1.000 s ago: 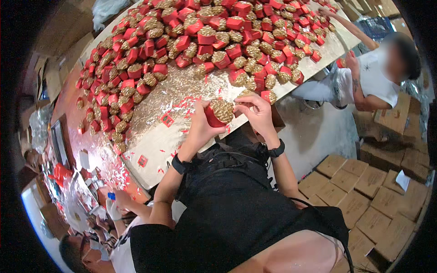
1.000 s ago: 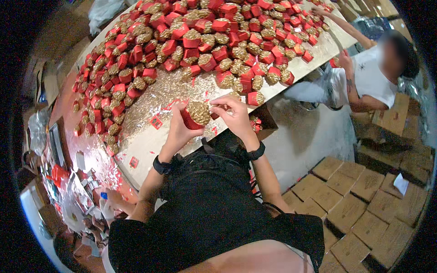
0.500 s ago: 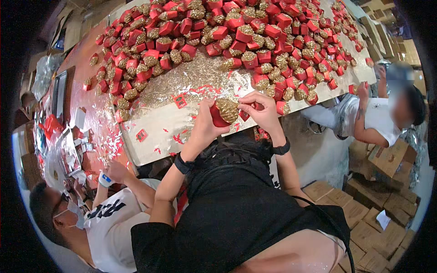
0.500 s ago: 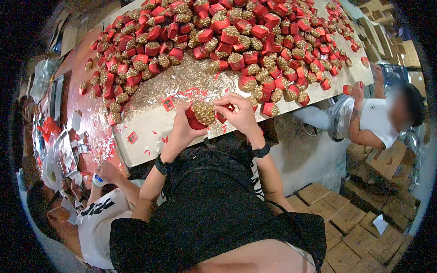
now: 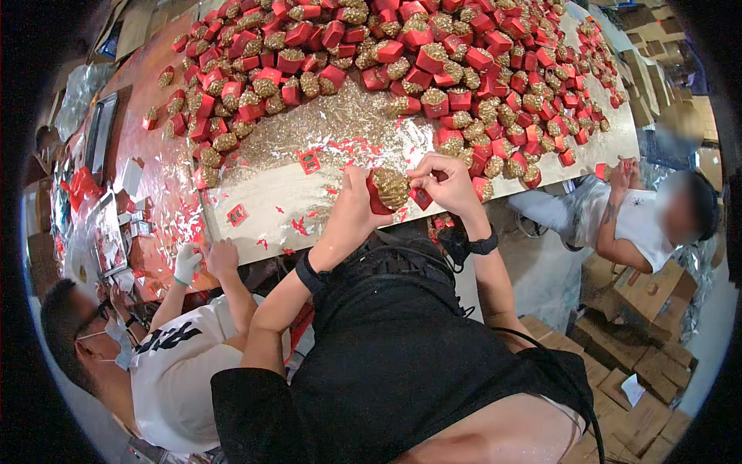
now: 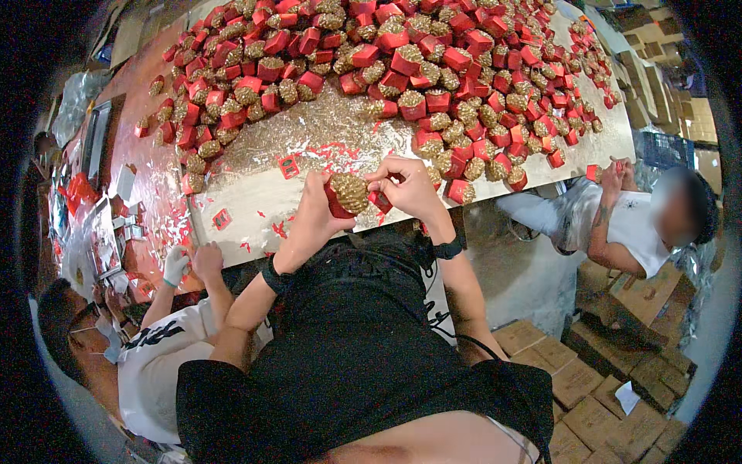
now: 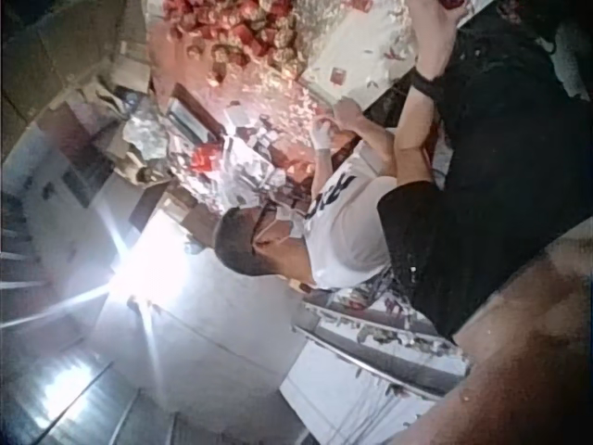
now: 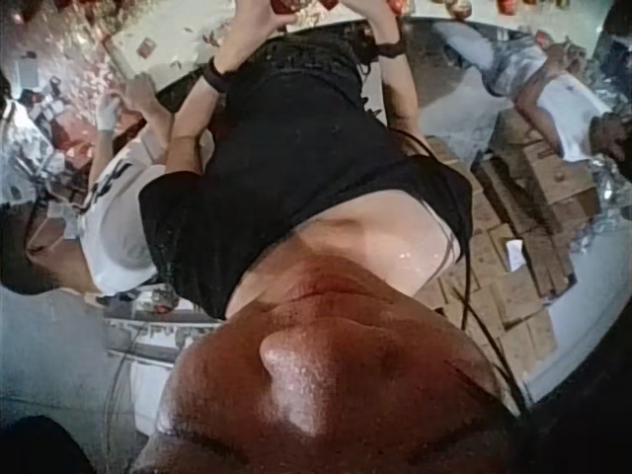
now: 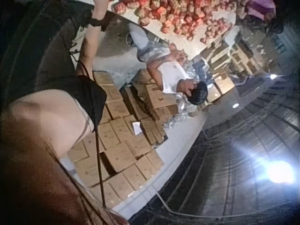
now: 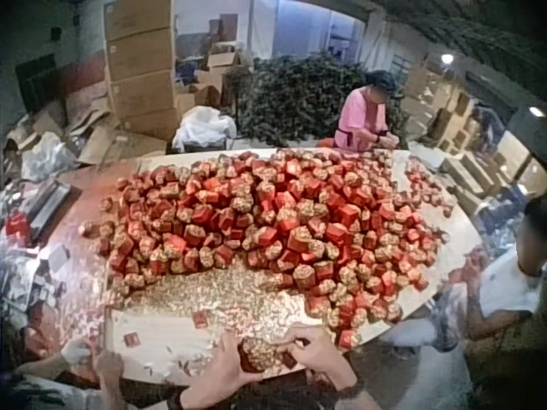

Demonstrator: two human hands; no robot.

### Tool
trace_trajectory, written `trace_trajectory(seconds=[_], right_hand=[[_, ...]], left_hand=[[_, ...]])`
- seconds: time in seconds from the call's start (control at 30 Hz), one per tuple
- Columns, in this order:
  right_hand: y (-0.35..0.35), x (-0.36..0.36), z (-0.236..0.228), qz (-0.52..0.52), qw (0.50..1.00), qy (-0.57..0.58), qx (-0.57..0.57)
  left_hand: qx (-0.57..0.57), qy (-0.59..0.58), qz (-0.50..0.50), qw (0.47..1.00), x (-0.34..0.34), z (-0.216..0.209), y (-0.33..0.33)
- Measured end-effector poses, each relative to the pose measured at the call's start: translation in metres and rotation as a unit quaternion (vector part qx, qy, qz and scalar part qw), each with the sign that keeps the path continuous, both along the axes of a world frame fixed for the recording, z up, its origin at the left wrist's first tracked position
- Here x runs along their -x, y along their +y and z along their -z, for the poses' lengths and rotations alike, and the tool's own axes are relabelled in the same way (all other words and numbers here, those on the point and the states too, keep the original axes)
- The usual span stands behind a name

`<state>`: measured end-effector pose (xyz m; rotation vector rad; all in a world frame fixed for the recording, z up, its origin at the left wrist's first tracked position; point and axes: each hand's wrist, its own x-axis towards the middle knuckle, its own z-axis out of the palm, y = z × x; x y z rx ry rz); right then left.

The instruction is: The recorder and other workers are seen assembling small red and gold gift boxes in a warehouse environment.

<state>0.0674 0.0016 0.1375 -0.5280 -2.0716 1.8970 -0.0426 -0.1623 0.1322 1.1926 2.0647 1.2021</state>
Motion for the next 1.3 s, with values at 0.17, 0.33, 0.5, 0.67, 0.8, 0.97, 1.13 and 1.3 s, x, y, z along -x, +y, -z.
trace_trajectory(seconds=[0.17, 0.33, 0.5, 0.67, 0.8, 0.97, 1.13, 1.3], right_hand=[[0.002, 0.001, -0.004, 0.001, 0.991, -0.015, -0.133], [-0.001, -0.001, -0.005, 0.025, 0.985, -0.014, -0.168], [-0.002, -0.002, 0.002, 0.057, 0.984, 0.013, -0.167], [0.004, -0.011, 0.01, 0.056, 0.991, -0.036, -0.112], [-0.003, -0.021, 0.014, 0.034, 0.992, -0.062, -0.104], [-0.001, -0.035, 0.043, 0.089, 0.99, -0.054, -0.092], [-0.005, -0.099, 0.025, 0.278, 0.919, -0.086, -0.266], [-0.004, -0.202, 0.07, 0.433, 0.813, -0.236, -0.31]], left_hand=[[0.013, 0.021, -0.007, 1.0, -0.001, 0.0, 0.005], [0.03, 0.021, -0.007, 0.999, -0.004, 0.001, 0.008], [0.02, 0.037, -0.011, 0.999, -0.007, 0.003, 0.013], [0.03, 0.062, 0.021, 0.997, -0.009, 0.007, 0.014], [0.052, 0.063, 0.03, 0.996, -0.016, 0.012, 0.013], [0.007, 0.065, 0.056, 0.996, 0.0, 0.024, 0.021], [0.19, 0.056, 0.028, 0.98, 0.071, 0.112, 0.005], [0.407, 0.188, -0.168, 0.878, 0.114, 0.164, -0.014]])
